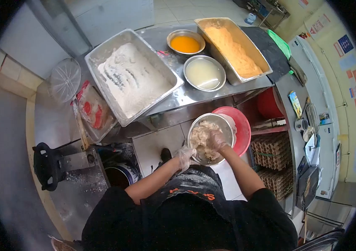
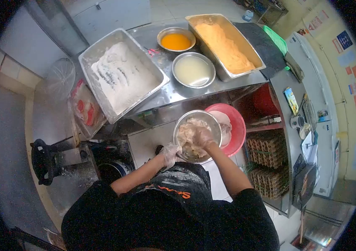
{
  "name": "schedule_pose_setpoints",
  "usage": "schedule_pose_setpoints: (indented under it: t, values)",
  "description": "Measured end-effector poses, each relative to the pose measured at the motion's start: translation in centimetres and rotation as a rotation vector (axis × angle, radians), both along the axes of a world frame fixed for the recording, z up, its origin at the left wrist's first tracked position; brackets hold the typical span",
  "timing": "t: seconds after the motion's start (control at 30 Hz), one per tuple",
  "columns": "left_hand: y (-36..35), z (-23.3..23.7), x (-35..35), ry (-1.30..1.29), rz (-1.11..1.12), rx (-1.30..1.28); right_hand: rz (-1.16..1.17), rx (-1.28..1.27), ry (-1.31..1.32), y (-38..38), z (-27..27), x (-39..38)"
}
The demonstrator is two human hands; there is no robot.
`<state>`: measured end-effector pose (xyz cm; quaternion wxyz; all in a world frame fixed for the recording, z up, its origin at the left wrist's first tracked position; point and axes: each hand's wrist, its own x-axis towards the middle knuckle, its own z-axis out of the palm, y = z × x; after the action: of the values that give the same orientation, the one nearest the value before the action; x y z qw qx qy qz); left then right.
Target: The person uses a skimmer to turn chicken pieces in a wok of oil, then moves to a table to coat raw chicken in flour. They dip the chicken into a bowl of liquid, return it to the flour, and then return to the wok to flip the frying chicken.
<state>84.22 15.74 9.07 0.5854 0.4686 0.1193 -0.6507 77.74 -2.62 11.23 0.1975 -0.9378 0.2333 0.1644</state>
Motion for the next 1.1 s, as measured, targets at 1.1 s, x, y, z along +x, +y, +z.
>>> schedule_pose_setpoints:
  t: [1.1]
  values:
    - [3.4,7.6,4.9,0.097,0.142,-0.122,0.533,-0.372,-0.343,2.4,7.4,5.9]
